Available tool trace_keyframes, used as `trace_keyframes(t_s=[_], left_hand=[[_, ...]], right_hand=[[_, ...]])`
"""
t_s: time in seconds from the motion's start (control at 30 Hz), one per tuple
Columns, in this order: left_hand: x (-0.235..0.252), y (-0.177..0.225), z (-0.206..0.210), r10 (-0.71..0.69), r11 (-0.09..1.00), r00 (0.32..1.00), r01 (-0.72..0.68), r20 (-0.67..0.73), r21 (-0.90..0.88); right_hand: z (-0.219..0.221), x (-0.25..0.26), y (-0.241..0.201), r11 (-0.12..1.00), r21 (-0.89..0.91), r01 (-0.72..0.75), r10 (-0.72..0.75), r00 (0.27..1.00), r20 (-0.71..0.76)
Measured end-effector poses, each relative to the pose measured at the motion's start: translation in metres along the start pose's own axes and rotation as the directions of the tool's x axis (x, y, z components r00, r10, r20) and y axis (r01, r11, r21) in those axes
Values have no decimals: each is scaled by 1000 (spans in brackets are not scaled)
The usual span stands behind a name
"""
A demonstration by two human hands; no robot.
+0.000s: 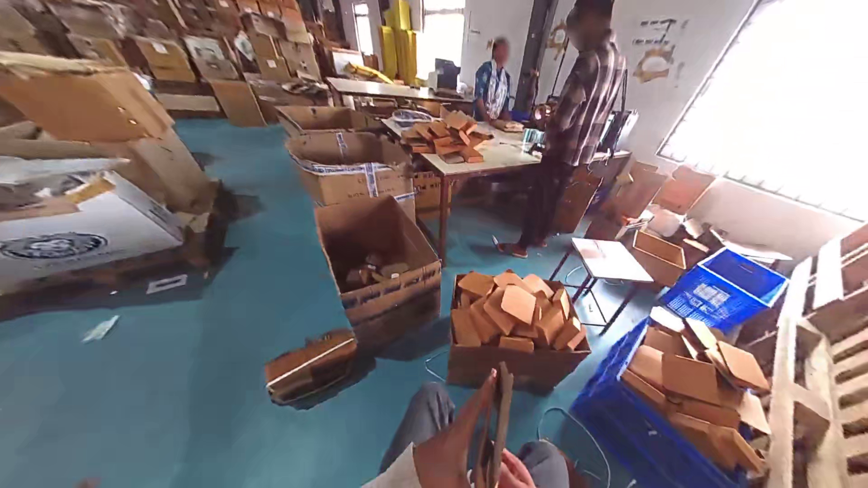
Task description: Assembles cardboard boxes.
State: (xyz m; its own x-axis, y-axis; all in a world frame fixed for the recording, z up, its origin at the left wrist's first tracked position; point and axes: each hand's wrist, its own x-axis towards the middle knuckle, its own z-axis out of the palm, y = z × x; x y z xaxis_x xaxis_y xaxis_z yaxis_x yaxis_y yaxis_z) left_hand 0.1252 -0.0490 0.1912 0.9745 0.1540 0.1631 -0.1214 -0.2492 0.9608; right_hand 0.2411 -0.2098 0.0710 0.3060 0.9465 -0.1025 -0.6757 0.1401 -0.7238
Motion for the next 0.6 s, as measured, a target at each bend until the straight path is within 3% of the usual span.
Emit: trace_keyframes(t_s=[0.07,0.1,0.23,0.3,0.37,0.43,0.5,0.6], left_hand=[[2,-86,9,254,961,966,-257,-38,-104],[3,-106,15,301,941,949,-311,-93,-133],[-2,-121,32,291,888,929,-351,-227,-299],[-1,-121,33,267,873,922,-355,-282,-335],[0,-118,32,196,906,907,-313,-372,-286],[2,-116,26,130,959,889,-226,-440,-173],[5,-115,25,117,991,854,-137,-508,-2],[7,-111,33,100,957,756,105,-647,271]], right_hand=[[3,-1,2,999,5,-36,36,999,35],[0,-1,3,998,14,-60,60,998,29],[-6,1,1,997,4,-80,80,985,-150],[-2,5,0,989,-145,-11,-32,957,-289],[0,6,4,869,-489,72,-296,868,-398],[1,9,1,664,-737,129,-501,807,-311],[10,14,-8,547,-810,210,-564,808,-172],[31,21,-7,570,-764,302,-533,844,-64]])
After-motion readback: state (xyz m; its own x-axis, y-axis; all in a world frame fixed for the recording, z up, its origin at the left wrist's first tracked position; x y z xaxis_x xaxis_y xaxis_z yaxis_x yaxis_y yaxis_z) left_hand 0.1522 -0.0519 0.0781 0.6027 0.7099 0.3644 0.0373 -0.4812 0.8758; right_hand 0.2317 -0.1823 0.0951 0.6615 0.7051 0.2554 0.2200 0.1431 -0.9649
